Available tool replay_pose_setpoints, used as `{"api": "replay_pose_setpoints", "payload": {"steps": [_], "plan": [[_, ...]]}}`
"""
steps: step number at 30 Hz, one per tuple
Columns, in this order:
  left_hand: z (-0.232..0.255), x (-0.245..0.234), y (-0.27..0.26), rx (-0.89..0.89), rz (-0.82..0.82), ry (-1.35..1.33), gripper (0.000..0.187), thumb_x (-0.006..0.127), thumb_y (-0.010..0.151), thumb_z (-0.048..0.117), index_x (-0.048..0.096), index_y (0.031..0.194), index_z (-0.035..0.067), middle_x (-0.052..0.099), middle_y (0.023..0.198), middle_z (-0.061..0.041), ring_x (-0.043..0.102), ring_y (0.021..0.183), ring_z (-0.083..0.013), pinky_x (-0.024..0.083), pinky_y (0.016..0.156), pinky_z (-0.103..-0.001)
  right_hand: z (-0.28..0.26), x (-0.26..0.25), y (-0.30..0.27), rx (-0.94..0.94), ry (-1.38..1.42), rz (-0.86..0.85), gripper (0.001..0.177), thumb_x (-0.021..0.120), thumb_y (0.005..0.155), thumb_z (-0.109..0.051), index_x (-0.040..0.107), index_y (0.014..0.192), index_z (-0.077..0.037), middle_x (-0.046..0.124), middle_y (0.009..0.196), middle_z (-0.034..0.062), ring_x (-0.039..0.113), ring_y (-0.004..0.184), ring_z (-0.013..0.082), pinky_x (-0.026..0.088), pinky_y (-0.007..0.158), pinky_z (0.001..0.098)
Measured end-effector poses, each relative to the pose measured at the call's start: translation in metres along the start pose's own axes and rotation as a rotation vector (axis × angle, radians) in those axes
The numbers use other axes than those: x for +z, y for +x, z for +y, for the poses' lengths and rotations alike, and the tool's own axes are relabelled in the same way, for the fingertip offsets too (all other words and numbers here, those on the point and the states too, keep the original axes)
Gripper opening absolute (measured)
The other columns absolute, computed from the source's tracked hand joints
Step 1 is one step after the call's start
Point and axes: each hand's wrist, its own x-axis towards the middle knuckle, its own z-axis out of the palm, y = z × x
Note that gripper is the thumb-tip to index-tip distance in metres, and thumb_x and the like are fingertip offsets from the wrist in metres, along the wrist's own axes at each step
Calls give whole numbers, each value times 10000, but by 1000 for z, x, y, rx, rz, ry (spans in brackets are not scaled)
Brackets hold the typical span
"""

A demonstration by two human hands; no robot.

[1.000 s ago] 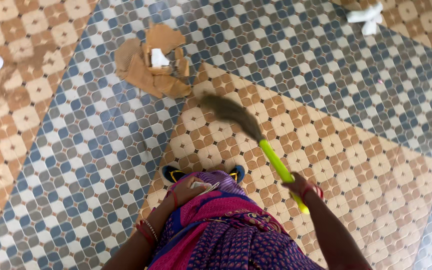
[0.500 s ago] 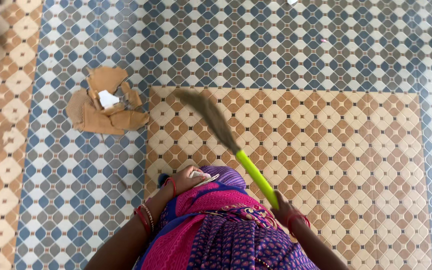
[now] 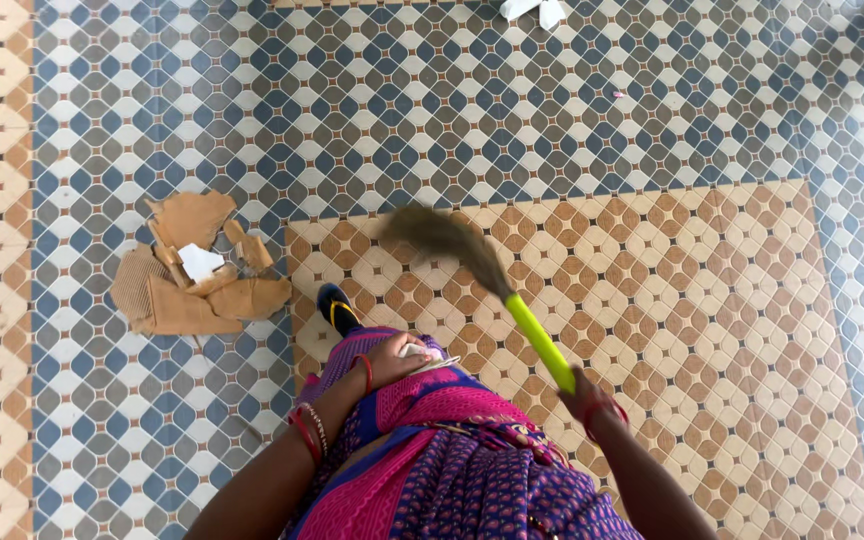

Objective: The person sweeps debris, including cardboard scraps and white foam pieces, across a patterned tile floor using a handheld broom.

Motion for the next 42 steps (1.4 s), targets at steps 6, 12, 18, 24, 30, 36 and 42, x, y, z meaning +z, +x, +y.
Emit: {"api": "replay_pose_setpoints", "payload": {"steps": [6,12,18,24,30,36,42], "plan": [[-13,-126,29,34,-2,-63,569,741,869,470,599,1242,65,716,1189,-128,699,1090,-215,556,919,-328,-218,29,103,100,562,-25,939,744,843,-262,187,1595,-194,720,965,238,610,676,289,538,620,496],[-35,-215,61,-4,-32,-7,496,741,863,446,661,1181,74,743,1159,-124,721,1057,-204,565,905,-331,-345,38,148,-339,283,193,798,761,880,-357,335,1488,-65,693,1089,294,693,973,445,578,770,524],[-41,-272,92,-49,-105,-50,515,764,847,445,650,1190,78,734,1150,-113,707,1040,-194,563,894,-336,-426,19,179,-69,23,-178,802,699,878,-360,310,1549,-156,674,1179,288,653,1124,461,532,943,535],[-51,-339,131,27,-48,-98,482,769,859,418,666,1170,65,739,1145,-105,702,1040,-182,563,899,-335,-403,-13,199,-46,-6,-150,768,787,852,-395,397,1429,-72,699,1170,258,678,1119,409,554,913,507],[-35,-400,196,28,-29,-111,450,764,872,397,656,1157,66,731,1111,-98,690,1007,-167,564,883,-330,-390,-82,259,153,215,-125,745,751,863,-391,408,1482,-158,743,1081,207,765,844,326,597,718,462],[29,-422,280,-56,-101,6,414,802,852,333,653,1129,64,736,1067,-97,690,963,-158,565,852,-324,-404,-160,363,368,433,-10,739,729,904,-409,403,1500,-117,724,987,163,722,663,263,592,622,431],[110,-433,343,-33,-175,68,430,793,846,323,633,1155,69,746,1056,-93,711,950,-167,576,827,-324,-407,-223,417,362,882,11,714,833,868,-349,475,1391,-22,670,848,159,634,600,200,546,500,383]]}}
